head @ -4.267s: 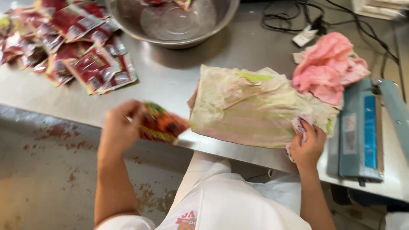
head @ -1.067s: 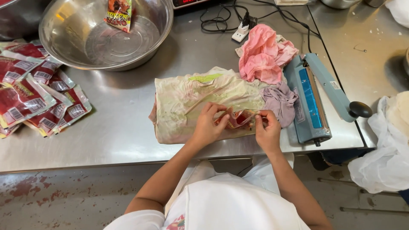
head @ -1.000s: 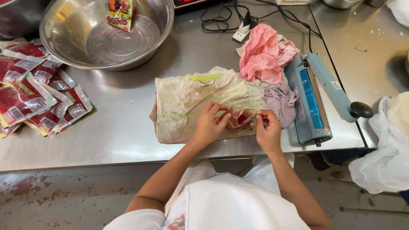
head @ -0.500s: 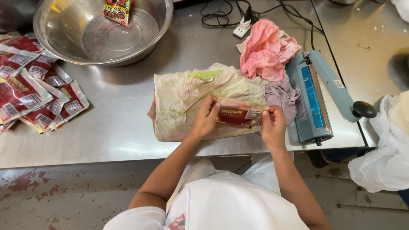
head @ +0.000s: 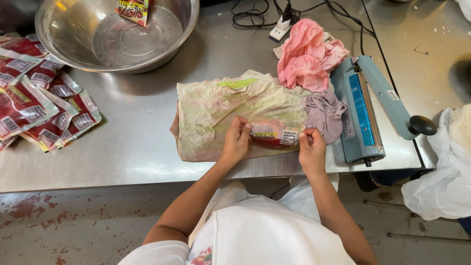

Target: The person wipes small food packets with a cloth and seals them one at a time using a heat sealing machine.

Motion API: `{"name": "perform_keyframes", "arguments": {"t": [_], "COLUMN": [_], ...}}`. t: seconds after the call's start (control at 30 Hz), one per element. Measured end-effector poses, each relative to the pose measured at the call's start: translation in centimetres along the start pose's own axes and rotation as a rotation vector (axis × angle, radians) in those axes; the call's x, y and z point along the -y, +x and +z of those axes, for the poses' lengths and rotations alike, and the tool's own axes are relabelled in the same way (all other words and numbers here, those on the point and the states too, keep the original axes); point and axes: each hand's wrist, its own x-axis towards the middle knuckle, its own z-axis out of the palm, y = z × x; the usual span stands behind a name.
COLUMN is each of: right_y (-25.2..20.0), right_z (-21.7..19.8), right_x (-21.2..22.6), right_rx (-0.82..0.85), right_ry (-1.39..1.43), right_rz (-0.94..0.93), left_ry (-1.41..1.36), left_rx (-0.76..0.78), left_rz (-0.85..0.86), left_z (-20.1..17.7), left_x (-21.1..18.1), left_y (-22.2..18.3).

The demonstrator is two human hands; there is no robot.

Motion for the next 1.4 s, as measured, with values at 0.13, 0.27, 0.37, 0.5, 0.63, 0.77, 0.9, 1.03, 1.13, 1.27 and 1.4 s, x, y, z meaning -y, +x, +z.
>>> {"name": "perform_keyframes", "arguments": {"t": [0.13, 0.27, 0.37, 0.5, 0.63, 0.77, 0.9, 1.03, 1.13, 1.27, 1.4], "right_y": [1.3, 3.4, 8.4, 11.3, 10.8, 7.0, 6.1, 3.8, 3.5, 3.9, 4.5], "right_z": [-0.4, -0.7, -2.3, -3.4, -5.2, -5.4, -8.8, -5.9, -0.9, 6.3, 8.2], "right_x": [1.8, 7.4, 5.2, 2.9, 4.3, 17.0, 17.0, 20.3, 18.3, 16.9, 20.0], "right_rx": [0.055, 0.093, 0.058, 0.370, 0.237, 0.066, -0.047, -0.023, 0.028, 0.468, 1.059], "right_ry": [-0.147, -0.702, -1.059, -1.267, -1.182, -0.890, -0.826, -0.710, -0.628, -0.680, -0.783], "right_rz": [0.053, -0.251, -0.333, 0.149, -0.073, -0.040, -0.578, -0.782, -0.890, -0.786, -0.402], "left_ry": [-0.081, -0.137, -0.120, -0.080, -0.045, -0.042, -0.034, 0.026, 0.108, 0.150, 0.190], "left_rx": [0.033, 0.072, 0.077, 0.054, 0.045, 0.029, 0.003, -0.042, -0.091, -0.108, -0.080], "left_rz": [-0.008, -0.046, -0.060, -0.076, -0.096, -0.122, -0.108, -0.011, 0.143, 0.234, 0.245], "left_z": [0.0, 0.2, 0.1, 0.4, 0.3, 0.5, 0.6, 0.2, -0.1, -0.1, -0.9], "left_x": [-1.6, -0.2, 2.7, 2.7, 2.4, -1.4, -2.2, -3.2, -2.9, 0.7, 5.4], "left_y": [0.0, 0.9, 1.9, 1.9, 2.3, 1.4, 1.4, 1.3, 1.4, 2.0, 2.1]}}
